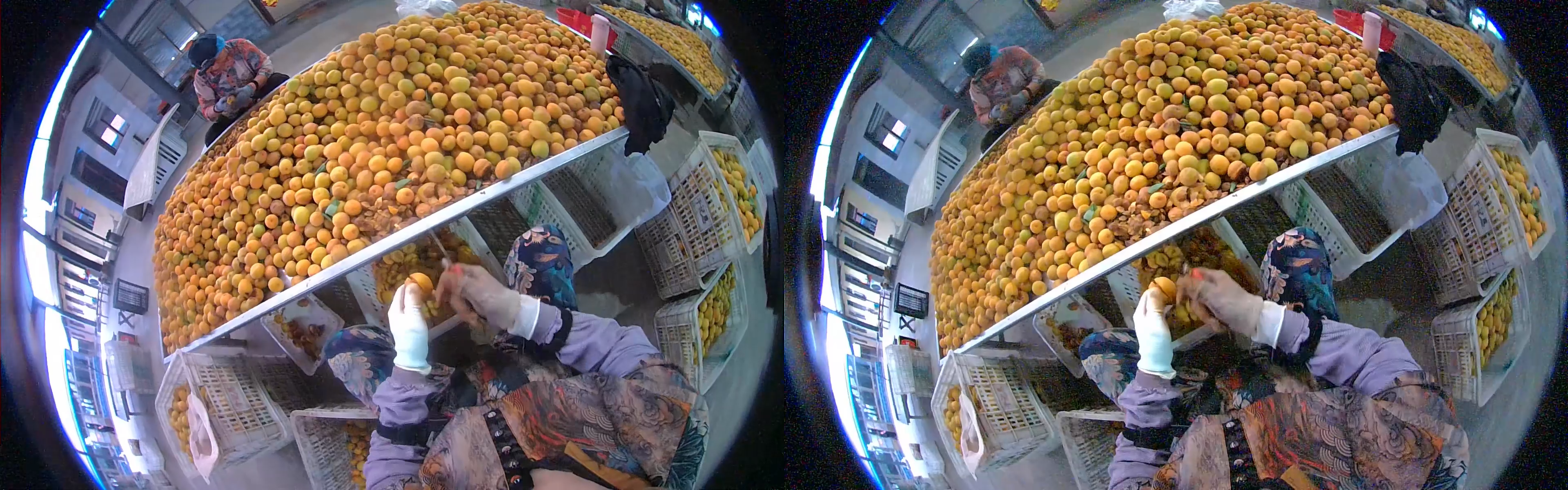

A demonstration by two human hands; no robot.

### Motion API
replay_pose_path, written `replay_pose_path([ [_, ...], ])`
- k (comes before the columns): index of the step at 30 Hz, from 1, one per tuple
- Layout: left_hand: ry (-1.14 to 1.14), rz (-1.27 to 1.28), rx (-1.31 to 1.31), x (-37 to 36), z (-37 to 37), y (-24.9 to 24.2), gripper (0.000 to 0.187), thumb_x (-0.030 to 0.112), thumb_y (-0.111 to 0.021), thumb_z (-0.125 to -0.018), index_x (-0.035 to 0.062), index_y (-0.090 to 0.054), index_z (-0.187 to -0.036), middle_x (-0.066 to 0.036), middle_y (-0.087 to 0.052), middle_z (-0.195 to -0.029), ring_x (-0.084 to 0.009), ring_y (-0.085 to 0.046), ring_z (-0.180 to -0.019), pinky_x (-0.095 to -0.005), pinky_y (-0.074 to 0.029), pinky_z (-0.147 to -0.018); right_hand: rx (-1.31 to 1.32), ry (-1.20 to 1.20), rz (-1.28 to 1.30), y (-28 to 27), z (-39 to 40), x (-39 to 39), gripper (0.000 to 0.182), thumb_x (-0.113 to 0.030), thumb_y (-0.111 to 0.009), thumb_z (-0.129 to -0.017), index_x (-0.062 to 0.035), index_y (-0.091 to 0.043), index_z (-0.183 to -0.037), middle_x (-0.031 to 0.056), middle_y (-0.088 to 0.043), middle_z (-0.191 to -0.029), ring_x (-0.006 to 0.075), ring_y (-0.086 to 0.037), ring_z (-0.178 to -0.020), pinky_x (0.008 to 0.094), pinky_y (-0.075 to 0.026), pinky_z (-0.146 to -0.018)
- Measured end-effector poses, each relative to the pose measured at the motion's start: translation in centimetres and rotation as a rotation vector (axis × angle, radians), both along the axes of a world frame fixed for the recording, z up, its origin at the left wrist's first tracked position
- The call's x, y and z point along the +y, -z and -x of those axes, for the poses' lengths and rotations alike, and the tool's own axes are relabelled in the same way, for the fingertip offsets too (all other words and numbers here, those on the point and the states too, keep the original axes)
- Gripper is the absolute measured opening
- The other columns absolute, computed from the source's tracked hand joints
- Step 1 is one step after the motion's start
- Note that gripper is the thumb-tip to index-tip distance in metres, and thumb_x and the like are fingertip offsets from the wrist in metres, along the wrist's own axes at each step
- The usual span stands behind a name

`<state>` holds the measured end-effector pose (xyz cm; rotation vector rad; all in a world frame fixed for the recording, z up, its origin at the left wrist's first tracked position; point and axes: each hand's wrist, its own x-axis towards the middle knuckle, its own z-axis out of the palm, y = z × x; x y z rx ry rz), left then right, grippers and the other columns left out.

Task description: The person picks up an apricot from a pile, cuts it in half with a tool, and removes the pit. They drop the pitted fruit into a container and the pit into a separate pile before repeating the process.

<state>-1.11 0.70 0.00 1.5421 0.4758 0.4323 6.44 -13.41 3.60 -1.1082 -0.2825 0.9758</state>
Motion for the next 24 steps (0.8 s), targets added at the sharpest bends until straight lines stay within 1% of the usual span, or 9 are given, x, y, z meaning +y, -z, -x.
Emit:
replay_pose_path([
  [1,0.048,-0.161,0.016,0.1,0.4,-0.7,0.031,0.027,-0.052,-0.092,-0.0020,-0.059,-0.103,-0.011,-0.062,-0.092,-0.0236,-0.060,-0.083,-0.0330,-0.046,-0.075,-0.004,0.088,0.043,-1.4,-0.4,0.0,0.029,-0.034,-0.058,-0.089,-0.0055,-0.054,-0.089,0.0019,-0.055,-0.065,0.0079,-0.046,-0.046,0.0221,-0.037,-0.038],
  [6,0.046,-0.614,-0.038,-0.8,1.1,-0.4,0.032,0.026,-0.061,-0.085,0.0013,-0.059,-0.105,-0.018,-0.062,-0.093,-0.0329,-0.060,-0.086,-0.0361,-0.047,-0.075,-0.125,0.192,0.089,2.1,-0.2,1.9,0.035,-0.034,-0.065,-0.085,-0.0026,-0.053,-0.096,0.0002,-0.056,-0.080,0.0071,-0.049,-0.070,0.0222,-0.042,-0.062],
  [8,0.026,-0.684,-0.065,-0.8,1.3,-0.4,0.029,0.020,-0.057,-0.089,-0.0034,-0.057,-0.105,-0.013,-0.063,-0.088,-0.0186,-0.058,-0.079,-0.0305,-0.046,-0.074,-0.163,0.147,0.184,2.7,-0.2,2.1,0.035,-0.033,-0.065,-0.085,-0.0020,-0.053,-0.095,0.0005,-0.056,-0.082,0.0077,-0.048,-0.075,0.0231,-0.042,-0.067],
  [10,0.040,-0.599,-0.033,-0.9,1.4,-0.2,0.028,0.021,-0.053,-0.092,-0.0028,-0.058,-0.104,-0.013,-0.063,-0.090,-0.0183,-0.058,-0.082,-0.0306,-0.046,-0.077,-0.151,0.152,0.210,2.8,-0.2,2.2,0.034,-0.033,-0.064,-0.085,-0.0018,-0.054,-0.095,0.0004,-0.056,-0.082,0.0078,-0.048,-0.076,0.0237,-0.042,-0.068],
  [12,0.077,-0.244,-0.041,-0.7,1.3,-0.1,0.031,0.025,-0.051,-0.092,-0.0026,-0.058,-0.104,-0.015,-0.062,-0.093,-0.0233,-0.059,-0.087,-0.0334,-0.046,-0.079,-0.111,0.207,0.113,3.6,-0.2,2.5,0.031,-0.032,-0.061,-0.087,-0.0034,-0.054,-0.094,0.0001,-0.056,-0.080,0.0063,-0.049,-0.068,0.0225,-0.043,-0.059],
  [14,0.098,-0.144,-0.028,-0.3,1.5,1.4,0.037,0.030,-0.046,-0.095,-0.0035,-0.056,-0.108,-0.013,-0.061,-0.099,-0.0191,-0.056,-0.091,-0.0315,-0.043,-0.083,-0.057,0.181,0.116,3.3,-0.2,1.4,0.029,-0.032,-0.059,-0.088,-0.0042,-0.054,-0.094,0.0000,-0.056,-0.079,0.0055,-0.049,-0.063,0.0212,-0.042,-0.053],
  [16,0.211,0.467,-0.216,-0.6,1.2,1.3,0.044,0.039,-0.045,-0.095,-0.0007,-0.050,-0.115,-0.009,-0.054,-0.112,-0.0187,-0.051,-0.104,-0.0299,-0.040,-0.089,-0.010,0.148,0.115,2.9,-0.3,1.0,0.028,-0.032,-0.057,-0.089,-0.0050,-0.054,-0.095,-0.0002,-0.057,-0.078,0.0046,-0.049,-0.058,0.0199,-0.042,-0.047],
  [20,0.272,0.837,-0.265,-0.6,0.8,0.6,0.048,0.040,-0.047,-0.093,-0.0012,-0.049,-0.117,-0.013,-0.052,-0.120,-0.0236,-0.050,-0.110,-0.0337,-0.040,-0.095,0.030,0.166,0.076,2.4,-0.5,0.3,0.026,-0.031,-0.054,-0.091,-0.0059,-0.054,-0.097,-0.0006,-0.057,-0.075,0.0039,-0.049,-0.051,0.0182,-0.039,-0.039],
  [24,0.206,0.888,-0.259,-0.1,0.9,0.7,0.046,0.036,-0.050,-0.092,-0.0016,-0.049,-0.118,-0.015,-0.052,-0.121,-0.0264,-0.050,-0.112,-0.0369,-0.040,-0.096,0.051,0.258,0.019,1.3,-0.1,0.5,0.026,-0.031,-0.054,-0.091,-0.0058,-0.054,-0.097,-0.0017,-0.056,-0.071,0.0041,-0.048,-0.050,0.0184,-0.039,-0.039],
])
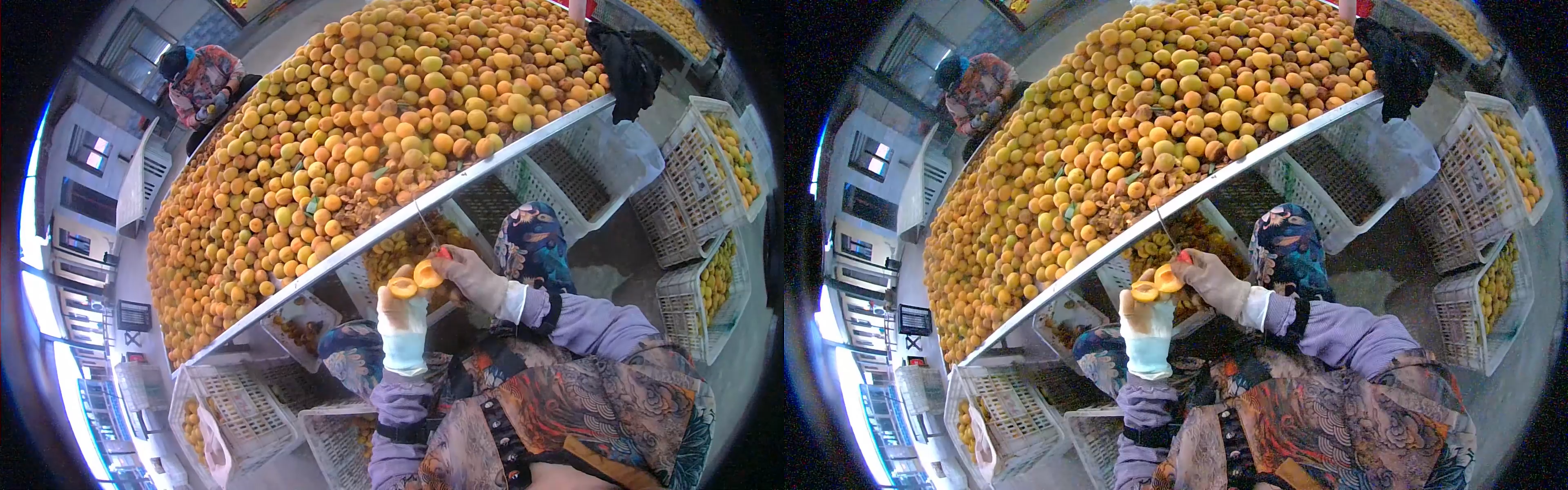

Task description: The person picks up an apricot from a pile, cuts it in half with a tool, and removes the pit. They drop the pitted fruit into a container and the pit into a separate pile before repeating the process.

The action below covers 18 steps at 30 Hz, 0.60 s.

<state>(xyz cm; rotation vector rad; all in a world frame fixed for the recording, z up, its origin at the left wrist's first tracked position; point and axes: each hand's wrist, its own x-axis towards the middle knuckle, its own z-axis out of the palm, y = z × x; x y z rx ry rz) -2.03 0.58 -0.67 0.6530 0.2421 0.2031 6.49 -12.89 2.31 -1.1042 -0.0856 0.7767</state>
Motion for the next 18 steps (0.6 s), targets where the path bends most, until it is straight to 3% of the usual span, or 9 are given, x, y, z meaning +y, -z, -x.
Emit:
replay_pose_path([
  [2,-0.091,-0.035,-0.003,0.5,-0.1,1.2,0.046,0.036,-0.051,-0.091,-0.0012,-0.050,-0.118,-0.016,-0.052,-0.121,-0.0284,-0.051,-0.111,-0.0413,-0.040,-0.095,-0.022,-0.028,0.011,0.1,0.0,-0.2,0.026,-0.031,-0.055,-0.091,-0.0061,-0.054,-0.098,-0.0023,-0.055,-0.070,0.0039,-0.047,-0.050,0.0183,-0.039,-0.041],
  [4,-0.193,-0.268,0.029,0.6,-0.1,1.2,0.048,0.039,-0.049,-0.091,-0.0001,-0.050,-0.119,-0.016,-0.056,-0.113,-0.0299,-0.052,-0.108,-0.0456,-0.039,-0.096,-0.044,-0.054,0.024,1.4,-0.4,0.0,0.026,-0.031,-0.055,-0.091,-0.0064,-0.054,-0.098,-0.0028,-0.053,-0.068,0.0037,-0.046,-0.050,0.0183,-0.039,-0.042],
  [6,0.122,0.179,-0.160,1.6,0.2,0.3,0.050,0.042,-0.048,-0.091,0.0002,-0.050,-0.118,-0.014,-0.060,-0.101,-0.0302,-0.052,-0.107,-0.0462,-0.039,-0.096,-0.278,0.028,0.098,3.6,-1.8,1.2,0.025,-0.031,-0.057,-0.090,-0.0073,-0.054,-0.098,-0.0039,-0.050,-0.066,0.0030,-0.043,-0.049,0.0183,-0.036,-0.043],
  [8,0.077,0.143,-0.100,1.2,0.3,-0.5,0.051,0.044,-0.048,-0.091,0.0007,-0.051,-0.118,-0.013,-0.061,-0.092,-0.0304,-0.054,-0.104,-0.0462,-0.041,-0.094,-0.240,0.047,0.131,3.6,-2.4,1.3,0.022,-0.029,-0.057,-0.090,-0.0080,-0.054,-0.097,-0.0043,-0.048,-0.066,0.0031,-0.041,-0.052,0.0189,-0.034,-0.045],
  [10,0.031,0.149,0.024,0.8,0.4,-1.2,0.056,0.049,-0.045,-0.091,0.0009,-0.050,-0.119,-0.011,-0.059,-0.086,-0.0282,-0.055,-0.089,-0.0418,-0.045,-0.085,-0.340,0.095,0.110,2.2,-2.6,1.5,0.021,-0.027,-0.058,-0.089,-0.0073,-0.054,-0.096,-0.0042,-0.048,-0.068,0.0038,-0.044,-0.056,0.0188,-0.036,-0.049],
  [11,0.029,0.150,0.027,0.9,0.5,-1.1,0.056,0.049,-0.045,-0.091,0.0009,-0.050,-0.119,-0.011,-0.059,-0.086,-0.0282,-0.055,-0.089,-0.0418,-0.045,-0.085,-0.235,0.069,0.042,1.1,-2.4,1.2,0.023,-0.025,-0.056,-0.091,-0.0053,-0.057,-0.103,-0.0022,-0.053,-0.071,0.0043,-0.046,-0.056,0.0175,-0.037,-0.048],
  [13,0.126,0.139,0.006,0.8,0.5,-0.8,0.059,0.054,-0.042,-0.091,0.0019,-0.050,-0.117,-0.009,-0.056,-0.080,-0.0247,-0.051,-0.075,-0.0366,-0.045,-0.070,-0.160,0.095,-0.027,-1.7,-2.2,1.2,0.020,-0.024,-0.056,-0.091,-0.0058,-0.056,-0.100,-0.0012,-0.052,-0.070,0.0051,-0.046,-0.055,0.0182,-0.037,-0.047],
  [15,0.139,0.070,0.059,0.2,0.6,-1.1,0.060,0.056,-0.041,-0.090,0.0026,-0.051,-0.114,-0.009,-0.055,-0.078,-0.0236,-0.049,-0.072,-0.0352,-0.043,-0.065,0.020,0.083,-0.180,-3.3,-2.3,1.2,0.014,-0.021,-0.054,-0.091,-0.0065,-0.052,-0.092,0.0011,-0.049,-0.065,0.0067,-0.046,-0.054,0.0195,-0.039,-0.046],
  [18,0.141,-0.085,0.169,-1.8,0.5,-3.0,0.058,0.060,-0.038,-0.089,0.0053,-0.052,-0.103,-0.008,-0.054,-0.075,-0.0226,-0.049,-0.069,-0.0318,-0.042,-0.055,-0.033,0.045,-0.303,-5.7,-1.6,0.6,0.016,-0.021,-0.050,-0.092,-0.0052,-0.052,-0.091,0.0017,-0.048,-0.064,0.0076,-0.045,-0.053,0.0203,-0.037,-0.046],
])
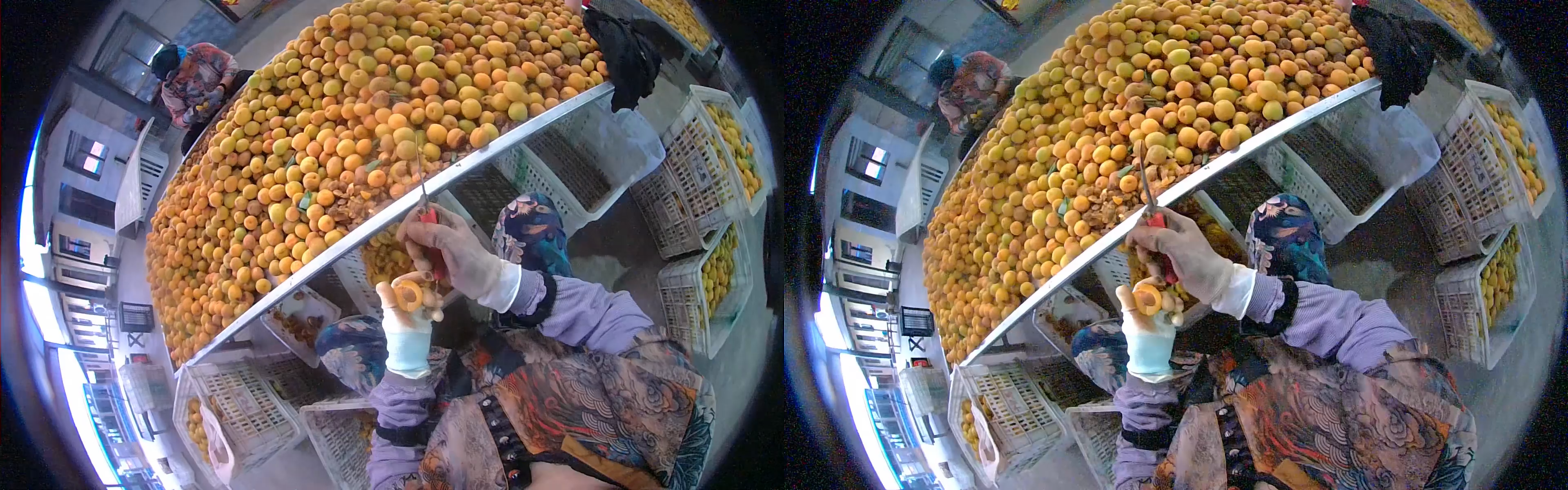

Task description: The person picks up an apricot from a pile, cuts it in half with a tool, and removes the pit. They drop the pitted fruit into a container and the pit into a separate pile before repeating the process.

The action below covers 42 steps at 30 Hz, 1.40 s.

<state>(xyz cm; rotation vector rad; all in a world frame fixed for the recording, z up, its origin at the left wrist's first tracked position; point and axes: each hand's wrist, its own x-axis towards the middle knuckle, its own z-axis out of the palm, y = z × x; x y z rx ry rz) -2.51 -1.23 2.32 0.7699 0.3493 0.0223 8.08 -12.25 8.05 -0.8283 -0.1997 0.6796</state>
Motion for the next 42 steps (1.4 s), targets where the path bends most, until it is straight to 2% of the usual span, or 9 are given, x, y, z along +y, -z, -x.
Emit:
replay_pose_path([
  [4,-0.051,-0.009,0.097,-1.8,-0.1,-0.5,0.056,0.061,-0.038,-0.089,0.0078,-0.051,-0.099,-0.006,-0.053,-0.074,-0.0191,-0.053,-0.066,-0.0245,-0.041,-0.049,-0.096,0.084,-0.186,0.3,0.3,0.1,0.022,-0.025,-0.053,-0.090,-0.0041,-0.055,-0.082,0.0007,-0.047,-0.058,0.0073,-0.041,-0.045,0.0206,-0.032,-0.040],
  [12,0.022,0.012,0.190,-2.7,-0.3,-1.5,0.052,0.061,-0.036,-0.090,0.0104,-0.050,-0.092,-0.006,-0.052,-0.069,-0.0200,-0.054,-0.065,-0.0258,-0.041,-0.049,-0.159,0.090,-0.051,-0.3,-0.1,-1.3,0.028,-0.027,-0.051,-0.092,-0.0046,-0.052,-0.076,0.0004,-0.047,-0.058,0.0063,-0.041,-0.042,0.0203,-0.030,-0.037],
  [17,0.012,-0.022,0.209,-2.7,-0.5,-1.0,0.052,0.060,-0.034,-0.091,0.0104,-0.050,-0.092,-0.006,-0.052,-0.068,-0.0200,-0.054,-0.062,-0.0260,-0.041,-0.048,-0.143,-0.069,-0.082,0.6,0.0,-1.4,0.026,-0.028,-0.060,-0.088,-0.0057,-0.053,-0.075,0.0003,-0.052,-0.061,0.0050,-0.042,-0.044,0.0187,-0.032,-0.038],
  [27,-0.027,-0.199,0.234,-3.3,-0.9,0.0,0.047,0.056,-0.036,-0.093,0.0106,-0.048,-0.091,-0.003,-0.045,-0.066,-0.0172,-0.047,-0.056,-0.0255,-0.037,-0.046,-0.335,0.047,0.091,1.7,0.6,-0.2,0.025,-0.025,-0.060,-0.087,-0.0068,-0.054,-0.072,-0.0004,-0.054,-0.061,0.0068,-0.043,-0.044,0.0212,-0.033,-0.039],
  [29,-0.051,-0.165,0.261,-3.6,-1.1,-0.8,0.047,0.056,-0.036,-0.093,0.0105,-0.048,-0.091,-0.003,-0.045,-0.065,-0.0170,-0.047,-0.056,-0.0254,-0.037,-0.046,0.018,0.200,-0.047,1.3,0.0,-0.1,0.028,-0.026,-0.054,-0.090,-0.0090,-0.050,-0.068,-0.0037,-0.044,-0.053,0.0074,-0.036,-0.039,0.0226,-0.028,-0.035],
  [30,-0.075,-0.131,0.290,-3.7,-1.2,-1.1,0.047,0.056,-0.036,-0.092,0.0103,-0.048,-0.092,-0.003,-0.044,-0.064,-0.0168,-0.046,-0.056,-0.0253,-0.037,-0.046,0.019,0.201,-0.047,2.1,-0.4,0.0,0.028,-0.026,-0.054,-0.090,-0.0090,-0.050,-0.068,-0.0037,-0.044,-0.053,0.0074,-0.036,-0.039,0.0226,-0.028,-0.035],
  [33,-0.114,-0.205,0.206,-4.0,-1.7,-0.7,0.045,0.055,-0.037,-0.093,0.0105,-0.048,-0.095,-0.003,-0.045,-0.065,-0.0165,-0.046,-0.056,-0.0251,-0.037,-0.045,0.431,0.113,-0.345,4.9,-1.4,0.7,0.031,-0.031,-0.047,-0.092,-0.0136,-0.042,-0.067,-0.0071,-0.023,-0.047,0.0073,-0.022,-0.035,0.0232,-0.019,-0.034],
  [37,-0.100,-0.190,0.153,-4.1,-1.9,-0.3,0.044,0.053,-0.038,-0.093,0.0108,-0.049,-0.099,-0.003,-0.046,-0.068,-0.0163,-0.047,-0.057,-0.0261,-0.039,-0.047,0.505,0.173,-0.385,5.1,-2.2,1.2,0.031,-0.031,-0.049,-0.091,-0.0125,-0.042,-0.067,-0.0068,-0.024,-0.047,0.0078,-0.023,-0.034,0.0233,-0.020,-0.034],
  [42,-0.084,-0.048,0.084,-3.5,-2.6,0.2,0.041,0.045,-0.036,-0.096,0.0068,-0.049,-0.105,-0.005,-0.051,-0.076,-0.0159,-0.052,-0.067,-0.0262,-0.046,-0.056,0.404,0.192,-0.158,3.2,-2.5,1.4,0.031,-0.028,-0.047,-0.092,-0.0139,-0.040,-0.065,-0.0056,-0.024,-0.048,0.0073,-0.023,-0.036,0.0232,-0.020,-0.035],
])
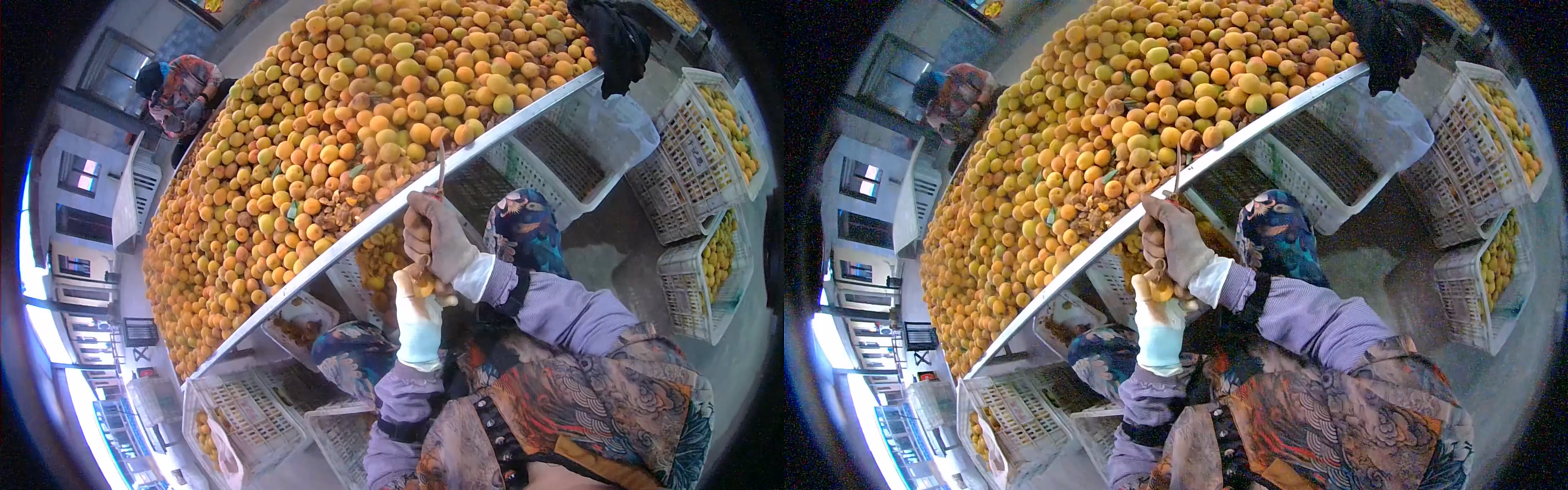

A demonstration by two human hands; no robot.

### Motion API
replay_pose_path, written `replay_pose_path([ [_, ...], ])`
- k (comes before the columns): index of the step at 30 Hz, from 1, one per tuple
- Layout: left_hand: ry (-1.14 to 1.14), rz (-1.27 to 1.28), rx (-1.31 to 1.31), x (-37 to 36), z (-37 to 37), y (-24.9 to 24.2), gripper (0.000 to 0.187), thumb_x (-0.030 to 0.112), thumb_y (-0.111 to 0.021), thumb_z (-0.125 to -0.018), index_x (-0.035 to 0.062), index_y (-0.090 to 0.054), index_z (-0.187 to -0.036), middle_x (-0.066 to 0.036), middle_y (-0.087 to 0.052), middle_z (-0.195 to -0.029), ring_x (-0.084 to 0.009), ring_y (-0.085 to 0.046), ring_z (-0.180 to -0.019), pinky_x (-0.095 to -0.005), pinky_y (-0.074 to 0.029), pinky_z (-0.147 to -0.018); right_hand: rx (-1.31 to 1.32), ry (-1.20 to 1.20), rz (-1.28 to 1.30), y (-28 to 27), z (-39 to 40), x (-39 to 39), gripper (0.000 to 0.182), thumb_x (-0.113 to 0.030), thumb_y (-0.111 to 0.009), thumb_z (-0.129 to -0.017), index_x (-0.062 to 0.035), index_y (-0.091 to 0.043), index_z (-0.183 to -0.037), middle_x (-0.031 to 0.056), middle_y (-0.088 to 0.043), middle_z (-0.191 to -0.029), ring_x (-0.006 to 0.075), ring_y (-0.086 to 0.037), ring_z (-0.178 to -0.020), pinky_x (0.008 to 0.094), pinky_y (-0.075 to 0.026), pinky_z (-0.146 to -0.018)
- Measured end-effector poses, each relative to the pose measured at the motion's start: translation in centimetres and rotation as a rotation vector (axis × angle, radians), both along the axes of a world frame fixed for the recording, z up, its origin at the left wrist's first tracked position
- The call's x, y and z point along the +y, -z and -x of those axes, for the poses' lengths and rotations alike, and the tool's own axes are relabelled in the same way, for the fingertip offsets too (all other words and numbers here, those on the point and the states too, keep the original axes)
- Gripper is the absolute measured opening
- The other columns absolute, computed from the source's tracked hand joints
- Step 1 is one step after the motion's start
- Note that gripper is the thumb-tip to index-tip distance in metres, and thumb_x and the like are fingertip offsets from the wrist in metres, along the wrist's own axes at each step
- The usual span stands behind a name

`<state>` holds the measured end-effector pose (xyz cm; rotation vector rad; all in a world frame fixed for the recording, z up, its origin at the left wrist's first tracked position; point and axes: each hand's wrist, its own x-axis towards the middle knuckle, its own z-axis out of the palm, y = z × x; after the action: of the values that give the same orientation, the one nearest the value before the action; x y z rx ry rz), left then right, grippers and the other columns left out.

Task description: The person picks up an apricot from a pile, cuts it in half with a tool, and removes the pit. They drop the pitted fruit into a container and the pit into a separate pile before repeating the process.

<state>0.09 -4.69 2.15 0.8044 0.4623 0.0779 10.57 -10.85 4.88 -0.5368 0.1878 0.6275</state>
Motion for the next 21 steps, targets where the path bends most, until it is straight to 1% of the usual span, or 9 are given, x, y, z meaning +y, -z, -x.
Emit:
replay_pose_path([
  [1,0.005,-0.008,-0.008,0.4,-0.2,0.4,0.041,0.045,-0.036,-0.096,0.0068,-0.049,-0.105,-0.005,-0.051,-0.076,-0.0159,-0.052,-0.067,-0.0262,-0.046,-0.056,-0.008,0.005,-0.008,-0.1,-0.2,0.1,0.031,-0.028,-0.047,-0.092,-0.0139,-0.040,-0.065,-0.0056,-0.024,-0.048,0.0073,-0.023,-0.036,0.0232,-0.020,-0.035],
  [3,0.085,-0.022,-0.039,1.4,-0.5,1.3,0.034,0.040,-0.044,-0.095,0.0105,-0.050,-0.109,-0.003,-0.055,-0.092,-0.0171,-0.055,-0.078,-0.0331,-0.048,-0.061,-0.073,0.017,0.012,-0.2,-0.5,0.6,0.029,-0.029,-0.047,-0.092,-0.0125,-0.043,-0.068,-0.0053,-0.025,-0.049,0.0083,-0.024,-0.036,0.0242,-0.022,-0.035],
  [8,-0.012,-0.324,-0.119,3.0,-3.4,2.7,0.023,0.031,-0.048,-0.094,0.0111,-0.053,-0.105,-0.001,-0.056,-0.092,-0.0162,-0.055,-0.080,-0.0325,-0.047,-0.064,0.022,0.053,0.005,-0.5,-2.8,1.5,0.031,-0.034,-0.056,-0.089,-0.0107,-0.049,-0.070,0.0000,-0.038,-0.047,0.0138,-0.035,-0.034,0.0280,-0.027,-0.032],
  [10,-0.024,-0.386,-0.141,4.0,-5.0,0.5,0.026,0.027,-0.047,-0.095,0.0032,-0.052,-0.104,-0.008,-0.052,-0.094,-0.0178,-0.055,-0.081,-0.0319,-0.050,-0.066,0.011,0.175,-0.036,-0.9,-4.2,2.1,0.028,-0.033,-0.060,-0.087,-0.0112,-0.050,-0.072,0.0001,-0.041,-0.048,0.0138,-0.037,-0.035,0.0274,-0.028,-0.033],
  [11,-0.026,-0.220,-0.091,4.5,-5.7,-0.6,0.026,0.029,-0.047,-0.095,0.0036,-0.052,-0.098,-0.009,-0.054,-0.089,-0.0171,-0.056,-0.075,-0.0296,-0.048,-0.061,0.056,0.175,-0.035,-0.9,-4.7,1.6,0.026,-0.032,-0.062,-0.086,-0.0111,-0.050,-0.076,-0.0003,-0.042,-0.050,0.0129,-0.039,-0.037,0.0266,-0.029,-0.034],
  [12,-0.020,-0.198,-0.083,5.3,-6.8,-1.4,0.032,0.035,-0.048,-0.094,0.0035,-0.051,-0.093,-0.006,-0.053,-0.074,-0.0157,-0.054,-0.065,-0.0274,-0.046,-0.056,0.032,0.202,-0.035,-1.2,-5.2,1.1,0.025,-0.031,-0.060,-0.088,-0.0110,-0.050,-0.078,-0.0008,-0.043,-0.050,0.0119,-0.039,-0.037,0.0264,-0.030,-0.034],
  [15,-0.068,-0.407,-0.034,7.5,-9.5,-2.0,0.046,0.048,-0.045,-0.092,0.0022,-0.051,-0.090,-0.003,-0.048,-0.058,-0.0148,-0.051,-0.055,-0.0255,-0.044,-0.050,-0.038,0.149,0.070,-0.9,-6.1,0.0,0.029,-0.034,-0.054,-0.090,-0.0129,-0.045,-0.073,-0.0018,-0.037,-0.049,0.0133,-0.036,-0.038,0.0278,-0.030,-0.037],
  [18,-0.107,-0.319,0.023,9.0,-11.1,-1.6,0.044,0.046,-0.043,-0.094,0.0024,-0.051,-0.090,-0.004,-0.050,-0.059,-0.0141,-0.052,-0.054,-0.0251,-0.044,-0.048,-0.033,0.175,0.115,0.6,-6.5,-0.4,0.026,-0.033,-0.053,-0.091,-0.0125,-0.047,-0.075,-0.0015,-0.038,-0.049,0.0132,-0.036,-0.038,0.0282,-0.029,-0.036],
  [21,-0.118,-0.441,0.022,9.0,-10.4,-1.0,0.039,0.039,-0.043,-0.094,0.0011,-0.053,-0.094,-0.005,-0.052,-0.061,-0.0150,-0.053,-0.054,-0.0254,-0.044,-0.048,-0.080,0.160,0.170,1.9,-6.8,-1.3,0.025,-0.031,-0.050,-0.092,-0.0115,-0.049,-0.077,-0.0014,-0.038,-0.049,0.0129,-0.036,-0.036,0.0271,-0.029,-0.035],
])
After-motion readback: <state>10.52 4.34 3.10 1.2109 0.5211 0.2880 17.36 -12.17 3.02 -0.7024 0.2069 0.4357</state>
